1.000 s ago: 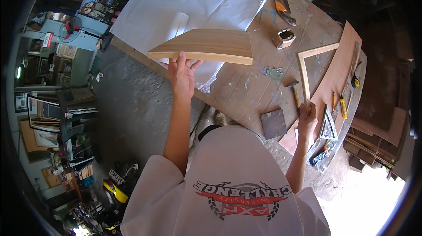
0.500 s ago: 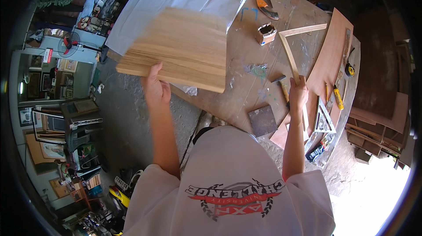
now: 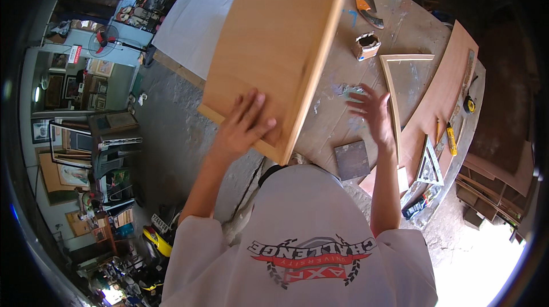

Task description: The person assembles a wooden frame by hammering nails into a rectangular frame and attaching a cross brace. They cut the cross brace with a miter saw and then attach it to the frame, finishing by applying glue to the joints.

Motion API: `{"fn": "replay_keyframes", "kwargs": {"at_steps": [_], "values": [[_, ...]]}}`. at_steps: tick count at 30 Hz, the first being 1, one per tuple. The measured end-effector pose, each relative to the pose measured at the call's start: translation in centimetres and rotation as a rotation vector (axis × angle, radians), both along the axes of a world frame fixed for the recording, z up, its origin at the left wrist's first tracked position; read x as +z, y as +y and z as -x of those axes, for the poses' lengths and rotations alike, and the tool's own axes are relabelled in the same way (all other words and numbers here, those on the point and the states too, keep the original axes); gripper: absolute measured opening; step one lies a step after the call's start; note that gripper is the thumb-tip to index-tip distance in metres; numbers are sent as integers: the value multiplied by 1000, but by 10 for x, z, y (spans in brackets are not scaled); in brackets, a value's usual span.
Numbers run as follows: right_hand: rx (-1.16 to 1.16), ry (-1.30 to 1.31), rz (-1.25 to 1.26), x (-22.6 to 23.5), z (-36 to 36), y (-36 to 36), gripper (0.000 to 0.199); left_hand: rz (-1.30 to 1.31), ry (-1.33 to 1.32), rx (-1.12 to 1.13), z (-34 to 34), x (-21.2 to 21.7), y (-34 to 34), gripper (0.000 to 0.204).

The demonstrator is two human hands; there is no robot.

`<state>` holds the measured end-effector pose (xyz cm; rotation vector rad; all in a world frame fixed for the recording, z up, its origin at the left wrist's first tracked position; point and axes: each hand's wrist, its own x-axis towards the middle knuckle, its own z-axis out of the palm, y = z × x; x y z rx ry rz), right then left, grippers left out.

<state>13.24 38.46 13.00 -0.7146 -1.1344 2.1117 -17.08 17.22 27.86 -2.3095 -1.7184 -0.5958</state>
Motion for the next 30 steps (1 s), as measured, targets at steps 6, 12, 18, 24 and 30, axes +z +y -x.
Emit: {"fn": "replay_keyframes", "kwargs": {"at_steps": [6, 12, 18, 24, 30], "values": [[-64, 163, 34, 55, 63, -71, 61, 155, 208, -198, 8, -49, -28, 47], [-331, 164, 54, 69, 75, -96, 24, -62, -33, 345, 48, -98, -39, 66], [-565, 229, -2, 80, 83, -107, 36, -57, -544, 825, 98, -130, -78, 49], [-646, 334, 9, 83, 106, -136, 35, 219, -1537, 609, 112, -143, -48, 44], [-658, 281, -3, 67, 125, -161, 34, 270, -2207, 90, 93, -87, 29, 70]]}}
